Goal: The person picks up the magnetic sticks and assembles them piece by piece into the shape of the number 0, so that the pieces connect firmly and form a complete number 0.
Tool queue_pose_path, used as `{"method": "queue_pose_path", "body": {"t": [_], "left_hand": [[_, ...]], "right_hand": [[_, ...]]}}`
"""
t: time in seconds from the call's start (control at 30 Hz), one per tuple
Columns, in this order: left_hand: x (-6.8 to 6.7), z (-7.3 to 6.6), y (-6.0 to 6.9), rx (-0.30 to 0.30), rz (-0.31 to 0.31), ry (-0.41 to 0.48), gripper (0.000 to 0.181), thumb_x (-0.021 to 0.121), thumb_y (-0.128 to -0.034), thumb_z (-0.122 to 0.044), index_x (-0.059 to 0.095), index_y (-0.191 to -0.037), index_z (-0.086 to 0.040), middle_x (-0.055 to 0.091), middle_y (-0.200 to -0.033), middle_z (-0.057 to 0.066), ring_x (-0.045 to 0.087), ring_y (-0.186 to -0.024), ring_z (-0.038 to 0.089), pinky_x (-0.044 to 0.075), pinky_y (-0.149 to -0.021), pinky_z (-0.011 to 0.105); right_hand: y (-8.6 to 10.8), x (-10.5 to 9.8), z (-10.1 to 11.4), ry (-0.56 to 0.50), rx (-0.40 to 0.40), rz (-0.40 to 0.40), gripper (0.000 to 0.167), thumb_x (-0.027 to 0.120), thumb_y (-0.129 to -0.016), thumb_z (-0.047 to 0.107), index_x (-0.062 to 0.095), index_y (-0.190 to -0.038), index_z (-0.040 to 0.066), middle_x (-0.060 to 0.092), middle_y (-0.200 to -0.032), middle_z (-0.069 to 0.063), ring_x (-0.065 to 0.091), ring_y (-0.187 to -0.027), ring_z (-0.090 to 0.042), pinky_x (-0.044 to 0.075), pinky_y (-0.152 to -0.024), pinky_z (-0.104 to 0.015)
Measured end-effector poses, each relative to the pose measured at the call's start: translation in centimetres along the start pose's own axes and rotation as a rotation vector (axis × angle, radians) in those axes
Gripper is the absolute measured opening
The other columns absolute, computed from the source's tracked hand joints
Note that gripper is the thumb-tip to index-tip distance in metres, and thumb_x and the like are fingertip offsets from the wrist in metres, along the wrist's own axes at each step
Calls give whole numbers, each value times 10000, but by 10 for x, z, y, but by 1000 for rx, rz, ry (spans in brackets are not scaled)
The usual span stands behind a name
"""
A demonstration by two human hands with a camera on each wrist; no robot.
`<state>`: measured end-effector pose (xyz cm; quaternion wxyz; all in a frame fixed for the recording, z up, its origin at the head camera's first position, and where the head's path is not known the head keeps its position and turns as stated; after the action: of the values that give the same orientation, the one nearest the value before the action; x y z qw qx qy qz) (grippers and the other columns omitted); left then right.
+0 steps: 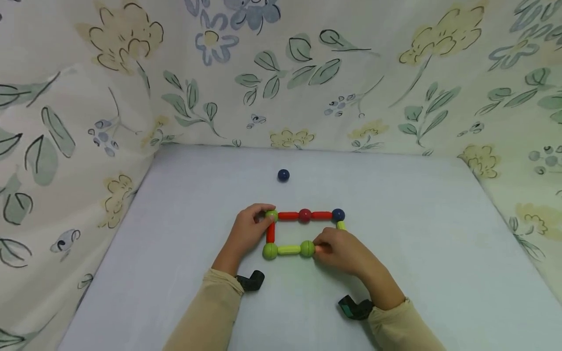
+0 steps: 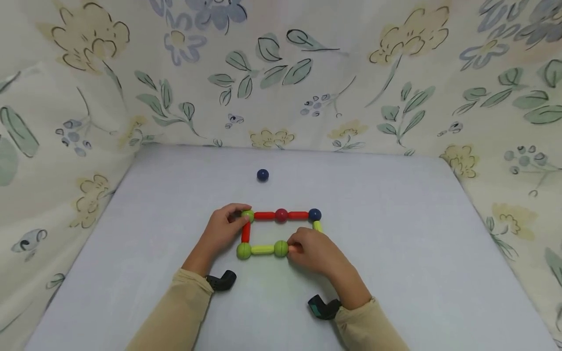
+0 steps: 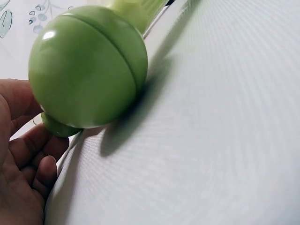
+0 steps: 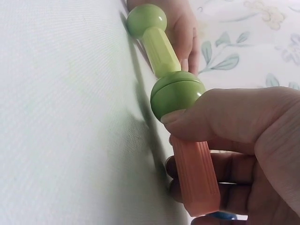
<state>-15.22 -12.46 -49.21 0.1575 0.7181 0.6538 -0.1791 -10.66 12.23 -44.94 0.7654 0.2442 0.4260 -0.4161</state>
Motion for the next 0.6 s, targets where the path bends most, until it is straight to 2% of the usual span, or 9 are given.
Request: {"method": "queue_pose_path", "body": {"t": [0.27, 0.33, 0.5, 0.6], "left_hand": [[-1, 0, -1, -4, -1, -20, 234, 665, -942, -277, 692, -1173, -248, 637, -1075, -72, 531, -926, 177, 482, -787, 337], [-1, -1, -1, -7, 0, -22, 235, 665, -943, -273, 692, -1175, -249, 637, -1075, -73, 531, -925, 177, 483, -786, 335], [-2, -4, -1, -19, 3, -25, 235, 668, -940, -261, 695, -1173, -243, 641, -1075, -68, 531, -920, 183, 479, -781, 335], [-2, -4, 0, -42, 10, -25, 235, 667, -940, -270, 693, -1173, -250, 641, -1083, -65, 529, -929, 186, 476, -789, 335]], "right_hand": [[-1, 2, -1, -12, 6, 57, 115, 734, -867, 142, 758, -977, 121, 602, -847, 98, 504, -741, -49, 462, -657, -206], [-1, 3, -1, -12, 5, 63, 169, 725, -866, 126, 736, -1035, 119, 581, -837, 98, 496, -743, -54, 459, -660, -208], [-2, 2, 2, 4, -15, 42, 252, 703, -859, 91, 695, -1110, 115, 572, -842, 86, 504, -771, -72, 481, -710, -236], [-1, 4, 2, 8, -12, 38, 210, 714, -864, 94, 719, -1073, 96, 604, -871, 75, 510, -775, -71, 483, -712, -237]]}}
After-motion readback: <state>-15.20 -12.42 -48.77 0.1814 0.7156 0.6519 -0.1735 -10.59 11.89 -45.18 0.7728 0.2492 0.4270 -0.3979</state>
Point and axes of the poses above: each hand's wrist, its own y-axis away from the middle knuckle, its own x-axis out of the palm, z = x × y, the point moved 3 cm from there along -y, towards the middle knuckle
